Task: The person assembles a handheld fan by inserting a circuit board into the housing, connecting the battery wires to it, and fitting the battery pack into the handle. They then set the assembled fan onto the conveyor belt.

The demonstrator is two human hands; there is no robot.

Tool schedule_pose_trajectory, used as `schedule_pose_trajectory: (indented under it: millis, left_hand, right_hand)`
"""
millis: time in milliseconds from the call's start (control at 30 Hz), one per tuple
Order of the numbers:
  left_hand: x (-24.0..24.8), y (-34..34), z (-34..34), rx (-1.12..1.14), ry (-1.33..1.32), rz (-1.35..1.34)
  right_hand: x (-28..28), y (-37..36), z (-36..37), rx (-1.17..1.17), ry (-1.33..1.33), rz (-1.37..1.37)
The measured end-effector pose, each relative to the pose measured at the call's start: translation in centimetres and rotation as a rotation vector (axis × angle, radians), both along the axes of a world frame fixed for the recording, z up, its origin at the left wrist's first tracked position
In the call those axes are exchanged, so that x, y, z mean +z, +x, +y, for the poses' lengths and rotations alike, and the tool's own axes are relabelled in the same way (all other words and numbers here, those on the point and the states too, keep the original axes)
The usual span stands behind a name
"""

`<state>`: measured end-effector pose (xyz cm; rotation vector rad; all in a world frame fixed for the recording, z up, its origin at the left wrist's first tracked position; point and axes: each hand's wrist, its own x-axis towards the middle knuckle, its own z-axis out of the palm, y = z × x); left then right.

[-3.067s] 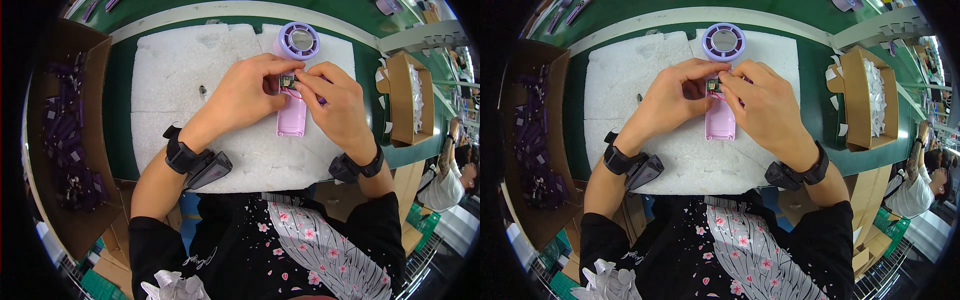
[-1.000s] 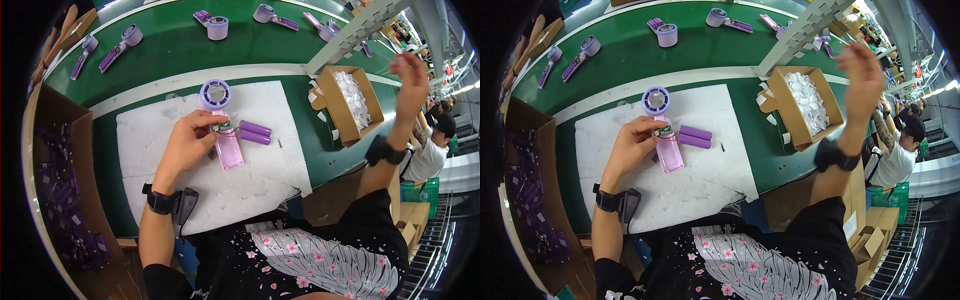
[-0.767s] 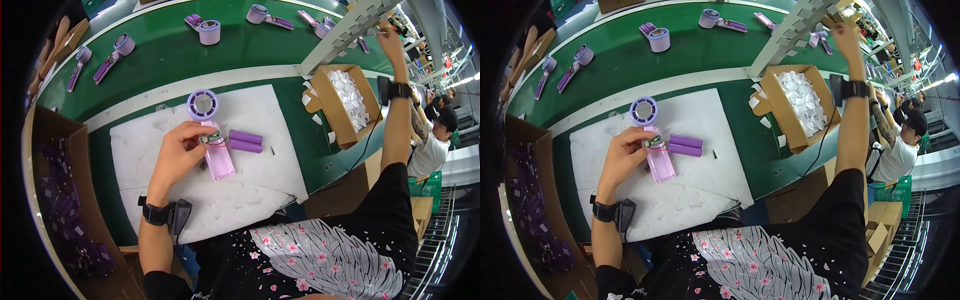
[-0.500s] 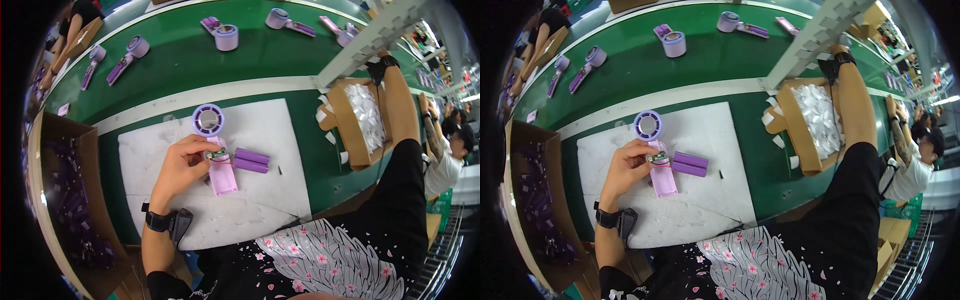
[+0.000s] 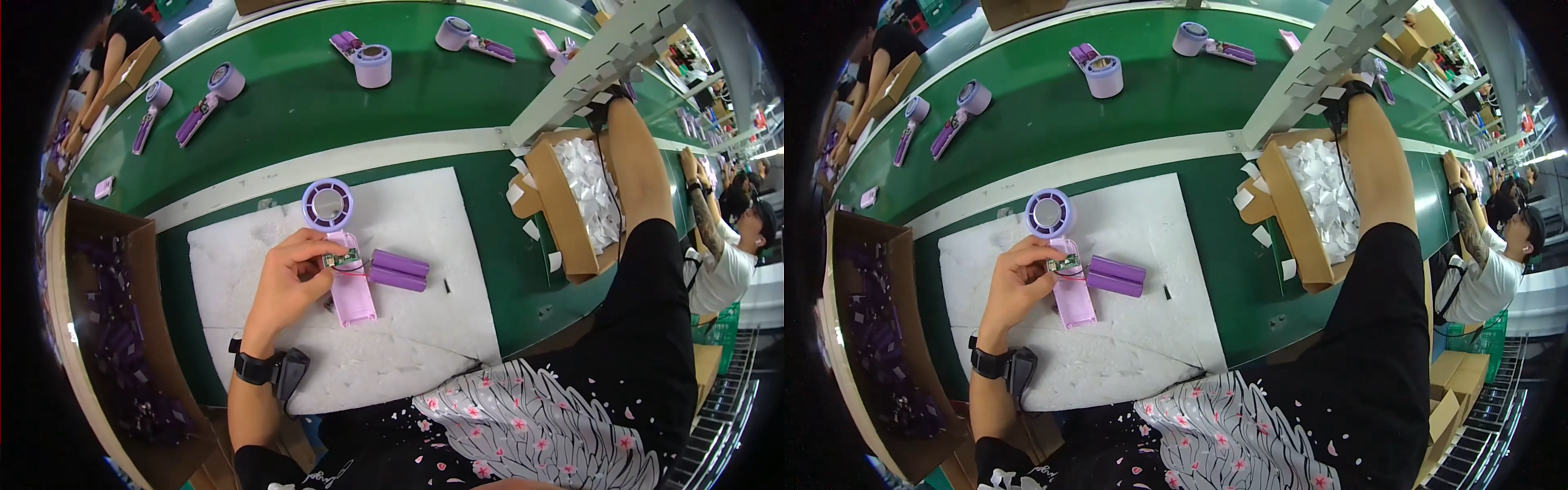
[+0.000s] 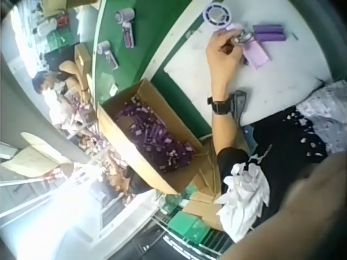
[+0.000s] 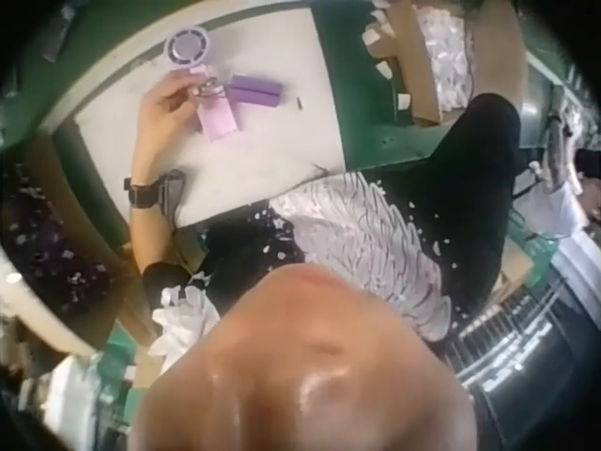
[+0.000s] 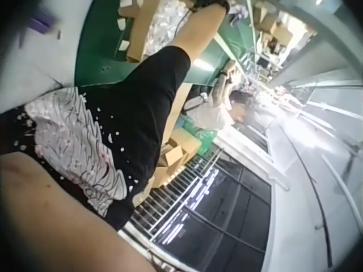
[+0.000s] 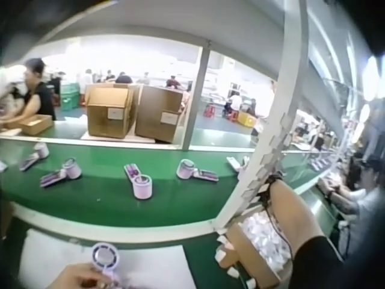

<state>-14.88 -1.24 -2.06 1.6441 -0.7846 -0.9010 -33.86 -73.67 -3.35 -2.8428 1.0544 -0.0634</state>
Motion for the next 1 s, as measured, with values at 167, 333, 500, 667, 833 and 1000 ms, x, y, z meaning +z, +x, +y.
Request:
schedule_pose_trajectory:
  millis: [167, 333, 500, 667, 833, 1000]
  left_hand:
    - [0.1, 0.0, -0.1, -0.027, 0.027, 0.029]
    - [1.2, -0.4, -0.1, -0.008, 0.040, 0.041]
    - [0.3, 0.1, -1.0, -0.055, -0.029, 0.061]
    - [0.0, -0.5, 0.0, -0.012, -0.015, 0.024]
    - [-0.8, -0.1, -0.9, -0.039, -0.063, -0.052]
    - [-1.5, -0.4, -1.5, -0.014, -0.082, -0.124]
  right_hand:
    - [-0.6, 1.2, 2.8, -0.051, 0.010, 0.026]
    - [0.3, 2.0, 4.8, -0.077, -0.019, 0.093]
    - [5.8, -9.1, 0.0, 0.088, -0.185, 0.132]
    - [15.1, -10.1, 19.0, -0.178, 0.587, -0.461]
    - [20.5, -21.3, 26.8, -0.087, 0.658, -0.706]
    - [18.8, -15.0, 37.5, 0.248, 0.642, -0.587]
